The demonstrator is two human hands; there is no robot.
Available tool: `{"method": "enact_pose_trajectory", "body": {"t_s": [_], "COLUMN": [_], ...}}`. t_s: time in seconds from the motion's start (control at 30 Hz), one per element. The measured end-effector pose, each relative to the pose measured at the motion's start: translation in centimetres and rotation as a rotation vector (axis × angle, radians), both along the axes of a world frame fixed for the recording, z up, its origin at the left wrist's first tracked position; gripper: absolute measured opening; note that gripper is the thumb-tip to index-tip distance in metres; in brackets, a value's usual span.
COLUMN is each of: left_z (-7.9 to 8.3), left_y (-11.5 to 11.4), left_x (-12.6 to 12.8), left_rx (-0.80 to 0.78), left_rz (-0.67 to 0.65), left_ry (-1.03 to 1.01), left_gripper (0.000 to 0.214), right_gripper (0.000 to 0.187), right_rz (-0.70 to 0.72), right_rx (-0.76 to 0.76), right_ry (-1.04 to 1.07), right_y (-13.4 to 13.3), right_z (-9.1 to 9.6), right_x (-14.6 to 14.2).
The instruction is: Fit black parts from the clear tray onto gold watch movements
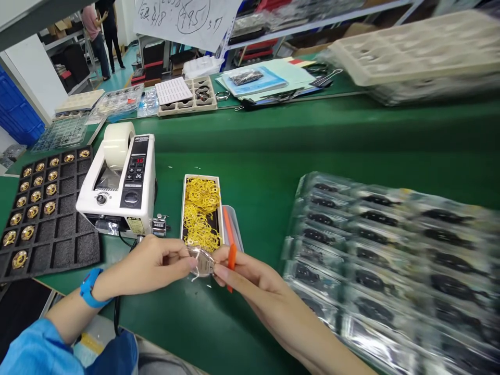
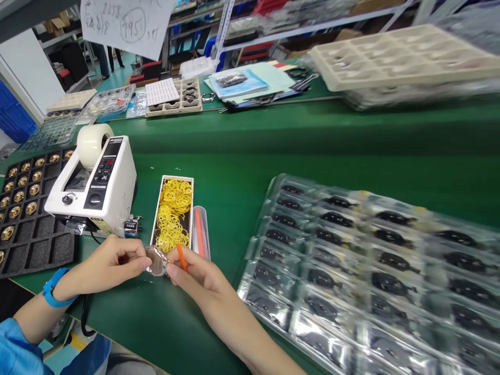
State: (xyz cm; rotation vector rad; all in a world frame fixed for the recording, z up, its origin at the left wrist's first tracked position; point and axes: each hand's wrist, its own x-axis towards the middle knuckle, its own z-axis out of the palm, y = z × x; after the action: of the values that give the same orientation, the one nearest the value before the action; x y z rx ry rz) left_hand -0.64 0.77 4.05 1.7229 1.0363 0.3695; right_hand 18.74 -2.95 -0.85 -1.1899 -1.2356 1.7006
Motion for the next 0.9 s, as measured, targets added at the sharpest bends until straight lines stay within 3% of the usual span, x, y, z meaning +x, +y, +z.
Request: {"method": "enact_pose_trajectory", "body": {"t_s": [0.9], "left_z": [-0.34], "left_y": [-0.1], "left_x": [0.5], "left_rx": [0.093], "left_rz": [0.026], "left_ry": [0.007], "left_gripper": [0.027], "right_gripper": [0.047], "right_rz": [-0.051], "right_rx": [-0.007], "right_ry": [0.016], "right_y": [0.17], "right_z": [-0.3], "right_x": [-0.25]}}
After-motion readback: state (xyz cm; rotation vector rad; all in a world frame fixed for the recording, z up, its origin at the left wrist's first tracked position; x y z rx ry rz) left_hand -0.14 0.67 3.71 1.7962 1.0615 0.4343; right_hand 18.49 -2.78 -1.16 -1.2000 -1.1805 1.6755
